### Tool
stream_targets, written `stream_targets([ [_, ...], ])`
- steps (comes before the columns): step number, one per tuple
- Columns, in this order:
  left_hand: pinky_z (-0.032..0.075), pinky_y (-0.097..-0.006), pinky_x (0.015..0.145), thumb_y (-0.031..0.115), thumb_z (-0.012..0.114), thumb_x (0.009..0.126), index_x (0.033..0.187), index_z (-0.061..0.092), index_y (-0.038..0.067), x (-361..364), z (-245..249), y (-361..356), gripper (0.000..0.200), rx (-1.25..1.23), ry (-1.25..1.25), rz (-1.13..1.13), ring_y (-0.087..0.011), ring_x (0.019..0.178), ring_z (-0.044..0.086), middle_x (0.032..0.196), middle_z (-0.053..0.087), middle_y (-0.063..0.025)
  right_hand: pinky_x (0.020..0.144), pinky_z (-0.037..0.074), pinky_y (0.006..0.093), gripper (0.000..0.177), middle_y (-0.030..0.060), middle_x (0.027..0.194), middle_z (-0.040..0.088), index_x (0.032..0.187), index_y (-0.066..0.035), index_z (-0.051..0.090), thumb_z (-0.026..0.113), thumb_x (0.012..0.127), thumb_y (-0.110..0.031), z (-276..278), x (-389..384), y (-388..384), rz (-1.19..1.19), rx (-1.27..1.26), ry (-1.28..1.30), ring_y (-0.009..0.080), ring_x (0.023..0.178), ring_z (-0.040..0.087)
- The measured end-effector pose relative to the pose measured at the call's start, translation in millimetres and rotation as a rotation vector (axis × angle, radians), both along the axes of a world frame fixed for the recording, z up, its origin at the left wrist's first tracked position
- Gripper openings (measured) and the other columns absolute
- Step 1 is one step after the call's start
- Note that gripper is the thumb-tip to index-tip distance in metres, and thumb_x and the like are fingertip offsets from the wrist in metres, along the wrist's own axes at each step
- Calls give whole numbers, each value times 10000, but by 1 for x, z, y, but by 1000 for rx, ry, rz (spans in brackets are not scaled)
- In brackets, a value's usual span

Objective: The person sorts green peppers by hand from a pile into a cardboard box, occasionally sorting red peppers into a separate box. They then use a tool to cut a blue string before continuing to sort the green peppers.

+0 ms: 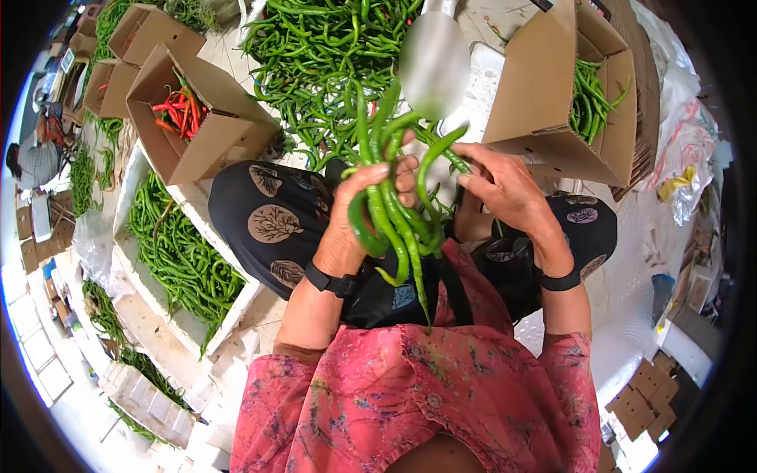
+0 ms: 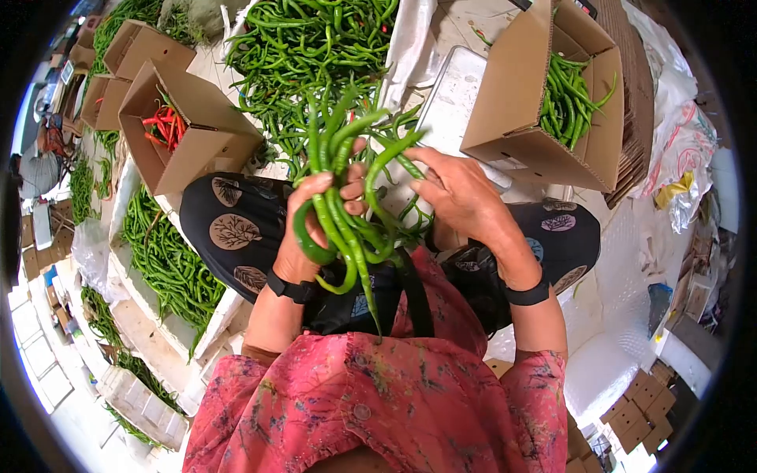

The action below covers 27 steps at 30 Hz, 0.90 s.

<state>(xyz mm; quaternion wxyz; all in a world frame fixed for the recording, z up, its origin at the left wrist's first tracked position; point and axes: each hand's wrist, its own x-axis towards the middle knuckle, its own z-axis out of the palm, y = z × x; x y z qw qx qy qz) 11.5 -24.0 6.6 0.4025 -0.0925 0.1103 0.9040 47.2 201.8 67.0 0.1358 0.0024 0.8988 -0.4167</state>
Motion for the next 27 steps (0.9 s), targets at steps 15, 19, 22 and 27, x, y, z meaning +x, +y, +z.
stream_targets([
  [15, 527, -299, 711, 38, 656, 820, 1257, 507, 14, -2, -24, 7, 463, -485, 82, 145, -155, 774, 609, 938, 608, -60, 615, 476, 466, 316, 171, 820, 553, 1119, -16, 572, 574, 808, -71, 0, -5, -49, 189, 524, 302, 373, 687, 597],
  [19, 486, -279, 677, 50, 640, 826, 1331, 461, 27, -12, -22, -7, 535, -425, 26, 242, -126, 745, 549, 906, 566, -44, 654, 471, 424, 281, 208, 857, 609, 1078, -8, 627, 591, 809, -81, 9, -20, -8, 199, 493, 213, 351, 724, 594],
  [22, 485, -281, 686, 56, 636, 829, 1328, 464, 32, -9, -28, -5, 529, -395, -21, 239, -126, 746, 542, 897, 557, -40, 656, 465, 416, 245, 170, 772, 615, 1039, 1, 637, 582, 836, -124, 1, -31, 2, 73, 211, -41, 300, 703, 615],
  [27, 496, -283, 688, 14, 636, 821, 1211, 530, 40, -4, -43, -5, 405, -506, -165, 291, -144, 753, 567, 899, 575, -44, 605, 346, 229, 306, -34, 782, 510, 1063, -1, 632, 593, 905, -259, 13, -81, -32, -145, -253, -217, 49, 710, 421],
])
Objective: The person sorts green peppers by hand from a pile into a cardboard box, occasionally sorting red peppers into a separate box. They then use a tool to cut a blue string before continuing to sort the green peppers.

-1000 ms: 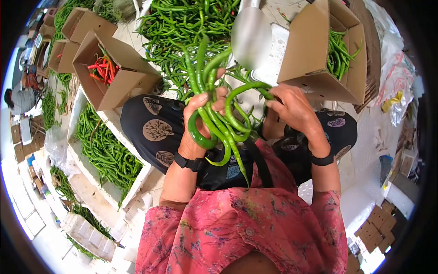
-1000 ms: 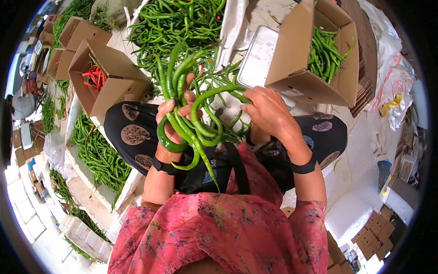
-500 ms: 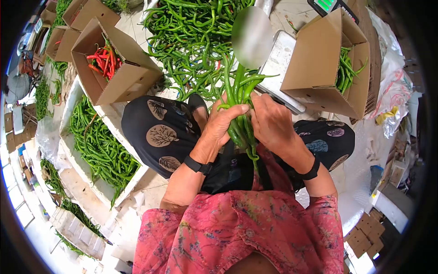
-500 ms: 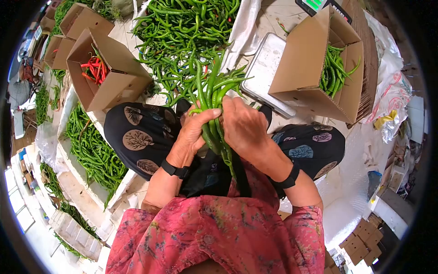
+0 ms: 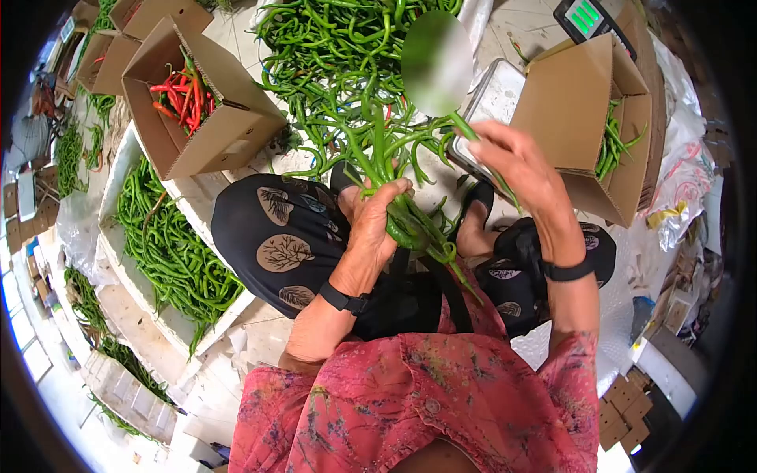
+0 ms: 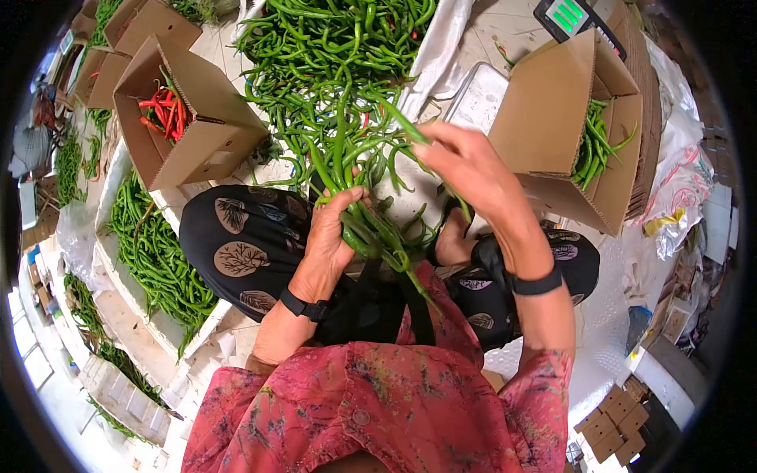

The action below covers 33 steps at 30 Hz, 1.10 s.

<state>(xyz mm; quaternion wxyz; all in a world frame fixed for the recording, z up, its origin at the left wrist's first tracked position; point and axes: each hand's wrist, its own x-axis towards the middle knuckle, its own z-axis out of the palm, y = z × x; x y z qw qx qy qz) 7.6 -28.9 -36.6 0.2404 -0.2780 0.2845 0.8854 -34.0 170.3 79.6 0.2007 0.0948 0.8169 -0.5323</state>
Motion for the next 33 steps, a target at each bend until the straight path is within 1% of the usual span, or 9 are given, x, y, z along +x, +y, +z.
stream_targets([
  [3, 507, -282, 693, -34, 638, 809, 1113, 565, 45, 1, 0, 6, 322, -132, -71, 7, -153, 774, 591, 902, 597, -50, 581, 350, 235, 324, -24, 768, 521, 1032, -11, 637, 592, 911, -308, 16, -63, -44, 307, -65, 278, 57, 677, 434],
  [5, 505, -276, 690, -29, 642, 811, 1127, 563, 41, 2, -6, 6, 333, -141, -95, -25, -148, 774, 591, 900, 596, -43, 584, 383, 246, 325, -13, 773, 549, 1005, -24, 645, 590, 917, -332, 33, -115, -86, 525, -241, 237, 72, 681, 470],
  [7, 499, -277, 696, 2, 641, 828, 1176, 561, 44, -4, -1, 3, 360, -73, -70, -4, -140, 772, 575, 903, 588, -35, 555, 395, 279, 267, 11, 663, 547, 743, -33, 593, 614, 877, -264, 37, -154, -133, 344, -589, 291, 111, 603, 478],
  [9, 509, -292, 698, 6, 652, 818, 1325, 472, 30, -10, 5, -6, 539, 46, 45, 29, -147, 765, 582, 905, 583, -45, 770, 508, 308, 384, 62, 887, 625, 1074, 26, 592, 619, 931, -330, 65, -156, -114, 375, -517, 384, 173, 853, 622],
  [10, 503, -294, 688, 34, 649, 829, 1375, 429, 32, -12, 10, -9, 588, 76, 101, 47, -143, 761, 576, 891, 586, -44, 670, 504, 244, 375, 37, 870, 609, 1069, 29, 593, 627, 926, -316, 68, -146, -104, 294, -478, 341, 130, 735, 603],
  [12, 502, -299, 688, 52, 648, 834, 1369, 434, 32, -13, 10, -15, 577, 134, 137, 53, -147, 759, 577, 895, 586, -50, 616, 421, 246, 332, -4, 781, 576, 985, -29, 650, 581, 924, -348, 38, -132, -73, 456, -361, 392, 80, 712, 512],
  [19, 496, -303, 740, 119, 651, 861, 1378, 430, 64, -15, 15, -10, 565, 248, 176, 2, -153, 810, 561, 933, 581, -54, 642, 463, 226, 233, 5, 818, 624, 964, -34, 662, 628, 909, -258, -9, 13, 2, 63, -248, -87, 75, 709, 565],
  [25, 502, -282, 751, 119, 642, 877, 1382, 432, 68, -7, 15, 10, 550, 259, 188, -101, -151, 837, 561, 948, 580, -57, 654, 476, 240, 210, 16, 826, 622, 947, -8, 611, 615, 922, -216, -57, 74, -12, 81, -379, 78, 71, 723, 569],
  [33, 518, -308, 744, 217, 597, 939, 1357, 441, 52, -8, 10, 16, 476, 391, 221, -120, -147, 832, 574, 955, 600, -57, 724, 512, 276, 270, 98, 922, 641, 1018, -1, 542, 565, 939, -259, -37, 85, 17, -126, -771, -196, 127, 744, 590],
])
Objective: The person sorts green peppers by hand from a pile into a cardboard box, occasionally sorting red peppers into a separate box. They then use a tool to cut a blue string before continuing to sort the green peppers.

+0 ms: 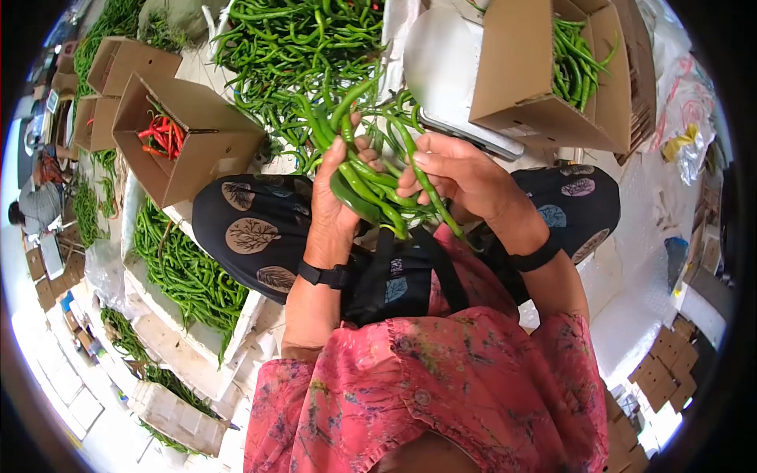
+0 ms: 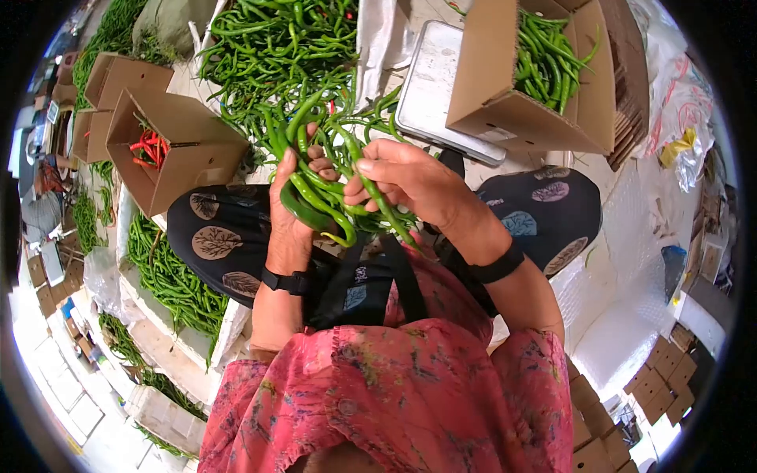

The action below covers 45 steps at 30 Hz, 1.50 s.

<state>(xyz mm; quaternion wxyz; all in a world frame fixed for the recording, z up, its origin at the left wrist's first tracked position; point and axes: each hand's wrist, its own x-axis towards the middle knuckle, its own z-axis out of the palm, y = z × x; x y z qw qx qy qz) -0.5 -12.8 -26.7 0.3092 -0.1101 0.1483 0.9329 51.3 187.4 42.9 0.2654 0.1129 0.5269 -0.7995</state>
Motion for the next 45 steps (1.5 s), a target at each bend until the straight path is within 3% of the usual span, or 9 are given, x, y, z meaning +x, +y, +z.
stream_targets([
  [8, 506, -308, 791, 160, 604, 927, 1230, 523, 47, 2, -2, 8, 334, -287, -16, 48, -148, 858, 569, 941, 584, -51, 675, 459, 230, 290, 65, 901, 606, 1055, 5, 555, 564, 950, -265, -14, 5, -2, -46, -99, 40, 103, 757, 554],
  [18, 524, -296, 758, 112, 635, 901, 1177, 559, 35, 11, -1, 23, 296, -466, 57, 41, -167, 848, 605, 941, 608, -69, 576, 362, 207, 302, -39, 732, 511, 1004, -14, 625, 674, 880, -285, -2, 5, -9, 100, 91, -2, 43, 665, 465],
  [20, 524, -312, 775, 105, 634, 899, 1200, 555, 29, 12, -6, 20, 321, -438, 38, 53, -177, 864, 605, 956, 607, -71, 535, 309, 196, 299, -47, 706, 476, 984, -23, 629, 653, 894, -308, -12, 7, -13, 211, 364, 222, 24, 621, 415],
  [26, 516, -348, 816, 193, 616, 926, 1357, 452, 66, 14, 2, 15, 479, -147, 73, -35, -177, 860, 577, 959, 579, -57, 665, 473, 239, 338, 27, 839, 596, 1012, 23, 618, 723, 838, -247, 0, 11, -5, -149, -68, -25, 92, 740, 572],
  [33, 516, -393, 911, 179, 675, 895, 1223, 508, 15, 25, -1, 14, 404, -231, 118, -136, -232, 1016, 599, 1107, 599, -112, 708, 489, 253, 383, 18, 836, 653, 1147, -11, 603, 696, 811, -170, -10, 12, -36, -46, 582, 223, 76, 765, 581],
  [37, 528, -354, 839, 148, 649, 905, 1286, 483, 39, 30, 6, 15, 430, -348, 43, -72, -191, 931, 589, 1029, 596, -82, 682, 501, 284, 372, 90, 927, 674, 1100, 8, 602, 675, 810, -213, -13, 12, -27, 24, 587, 193, 125, 770, 619],
  [40, 516, -322, 776, 170, 632, 918, 1326, 463, 61, 20, 1, 9, 454, -237, 82, -57, -165, 849, 563, 962, 579, -63, 611, 458, 243, 286, 51, 862, 645, 1011, -11, 609, 663, 839, -233, -17, 16, -20, -27, 518, 229, 89, 698, 574],
  [43, 459, -277, 732, 170, 607, 920, 1350, 452, 99, 10, 7, 8, 462, -193, 36, 40, -126, 783, 508, 888, 549, -34, 496, 214, 169, 198, -60, 724, 451, 979, -42, 584, 629, 891, -213, -13, 22, -22, -240, 76, -9, 0, 577, 329],
  [45, 431, -280, 724, 159, 589, 918, 1322, 466, 96, 5, 6, 6, 426, -184, 47, 101, -118, 752, 486, 846, 521, -12, 514, 253, 167, 191, -53, 749, 473, 978, -39, 586, 641, 880, -193, -12, 23, -20, -252, 160, 34, 6, 599, 365],
])
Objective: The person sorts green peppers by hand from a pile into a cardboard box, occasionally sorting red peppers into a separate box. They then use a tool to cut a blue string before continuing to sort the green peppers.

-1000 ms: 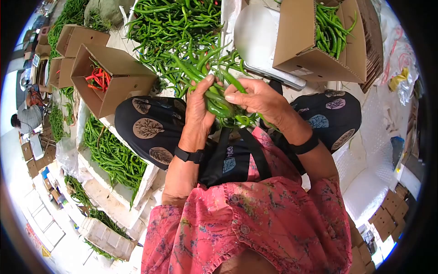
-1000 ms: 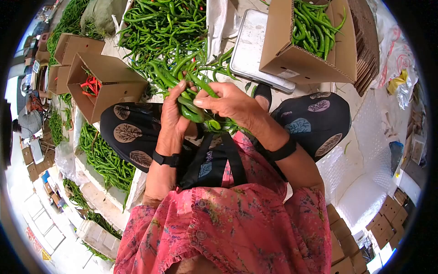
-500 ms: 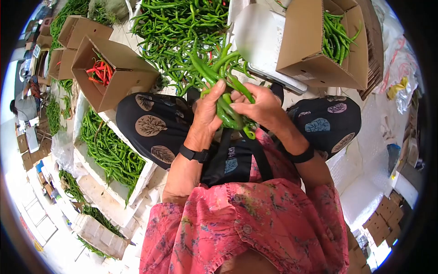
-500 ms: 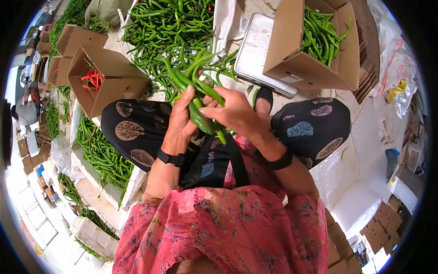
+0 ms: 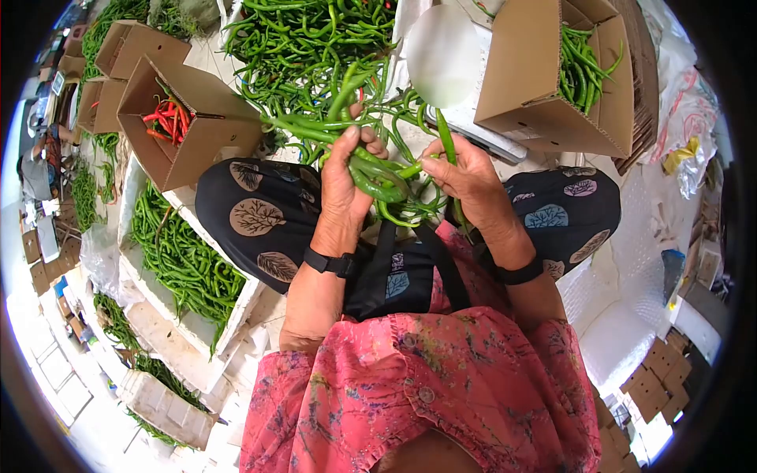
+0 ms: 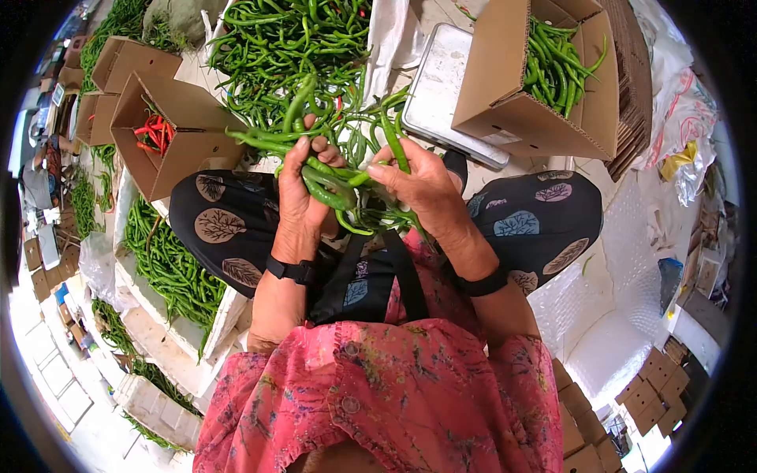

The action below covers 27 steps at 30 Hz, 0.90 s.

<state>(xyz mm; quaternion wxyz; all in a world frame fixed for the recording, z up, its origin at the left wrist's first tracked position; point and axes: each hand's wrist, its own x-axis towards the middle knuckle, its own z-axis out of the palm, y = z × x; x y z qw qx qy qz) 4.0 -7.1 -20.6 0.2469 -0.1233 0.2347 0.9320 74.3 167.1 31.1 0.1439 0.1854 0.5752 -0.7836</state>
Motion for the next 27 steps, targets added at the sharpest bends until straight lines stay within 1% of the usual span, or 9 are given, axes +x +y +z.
stream_targets([
  [4, 413, -285, 726, 176, 580, 926, 1292, 480, 97, 2, 0, 2, 387, -28, -7, 59, -117, 738, 463, 813, 488, 0, 597, 359, 180, 206, -34, 797, 517, 996, -25, 607, 679, 843, -142, 2, 0, -1, 27, 237, 160, 31, 683, 451],
  [11, 370, -269, 693, 134, 589, 905, 1255, 486, 40, 5, 9, 3, 376, -118, 121, -42, -113, 708, 416, 738, 437, 8, 703, 425, 196, 294, -9, 889, 603, 1048, -11, 641, 710, 818, -181, 4, 1, -2, 110, 74, 90, 51, 776, 519],
  [16, 425, -245, 578, 114, 665, 816, 1064, 605, -33, 9, 13, 3, 295, -528, 243, -140, -102, 641, 541, 760, 588, -32, 667, 486, 261, 198, 49, 932, 650, 982, 19, 670, 687, 812, -81, 50, 6, 13, -275, 330, 64, 110, 786, 594],
  [18, 434, -243, 595, 123, 683, 804, 1038, 623, -31, 14, 15, 10, 286, -611, 306, -210, -104, 665, 552, 784, 605, -39, 658, 512, 309, 158, 108, 926, 670, 944, 11, 682, 656, 789, -3, 70, -13, 7, 73, 1071, 740, 211, 792, 636],
  [19, 446, -247, 613, 129, 690, 803, 1034, 631, -26, 16, 12, 10, 285, -648, 341, -252, -107, 686, 564, 799, 612, -42, 678, 521, 363, 187, 144, 914, 667, 930, -19, 690, 689, 751, -73, 76, -24, 0, 168, 1031, 705, 306, 800, 635],
  [21, 462, -249, 641, 120, 703, 796, 1063, 624, -19, 20, 4, 6, 311, -718, 414, -375, -109, 715, 573, 828, 617, -42, 679, 512, 396, 264, 152, 895, 661, 966, -44, 683, 714, 751, -193, 43, -44, -10, 218, 930, 499, 330, 803, 629],
  [24, 489, -248, 695, 96, 729, 783, 1124, 602, 0, 24, 14, 8, 376, -676, 362, -514, -109, 769, 588, 878, 621, -36, 706, 494, 372, 431, 141, 851, 648, 1027, 19, 640, 728, 755, -303, 36, -70, -11, 566, 914, 238, 278, 780, 623],
  [25, 500, -245, 721, 82, 741, 778, 1156, 588, 13, 26, 19, 9, 414, -558, 243, -535, -108, 795, 594, 900, 620, -29, 706, 494, 372, 431, 141, 851, 648, 1027, 19, 640, 728, 755, -303, 32, -72, -7, 570, 912, 238, 278, 780, 623],
  [27, 481, -249, 654, 114, 736, 781, 1143, 595, 34, 27, 17, 8, 396, -487, 217, -494, -107, 744, 575, 906, 607, -23, 690, 474, 331, 428, 75, 846, 629, 1053, 31, 619, 710, 809, -308, 22, -68, 14, 260, 446, 294, 172, 750, 589],
])
